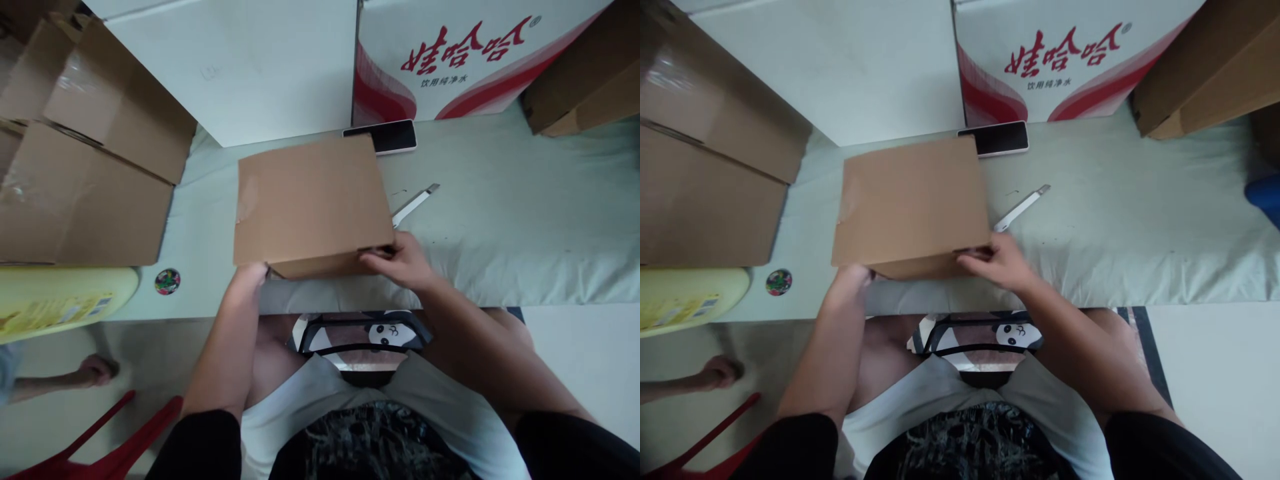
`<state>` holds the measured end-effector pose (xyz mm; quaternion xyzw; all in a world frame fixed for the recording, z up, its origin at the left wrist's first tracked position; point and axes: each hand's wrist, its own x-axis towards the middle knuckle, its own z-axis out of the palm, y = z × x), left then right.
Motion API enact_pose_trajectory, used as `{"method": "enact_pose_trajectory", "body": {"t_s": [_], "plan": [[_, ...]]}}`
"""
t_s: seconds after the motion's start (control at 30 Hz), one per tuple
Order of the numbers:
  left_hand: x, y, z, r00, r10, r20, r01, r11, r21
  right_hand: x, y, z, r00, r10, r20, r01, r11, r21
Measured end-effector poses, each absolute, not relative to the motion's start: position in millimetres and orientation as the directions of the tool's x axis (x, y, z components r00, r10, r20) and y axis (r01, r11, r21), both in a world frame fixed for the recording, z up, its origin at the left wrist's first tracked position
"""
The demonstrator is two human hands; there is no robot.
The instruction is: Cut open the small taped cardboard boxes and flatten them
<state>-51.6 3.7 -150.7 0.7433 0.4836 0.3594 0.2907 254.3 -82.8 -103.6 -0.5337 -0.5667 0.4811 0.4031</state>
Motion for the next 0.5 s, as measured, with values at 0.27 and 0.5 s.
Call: {"method": "enact_pose_trajectory", "body": {"t_s": [0.27, 0.5], "plan": [[-78, -10, -140, 0.347, 0.923, 0.166, 0.418, -0.311, 0.853, 257, -77, -97, 0.222, 0.974, 0.052, 0.386, -0.039, -0.922], [-53, -10, -120, 0.152, 0.946, 0.285, 0.534, -0.322, 0.782, 257, -79, -102, 0.223, 0.975, -0.016, 0.302, -0.084, -0.950]]}}
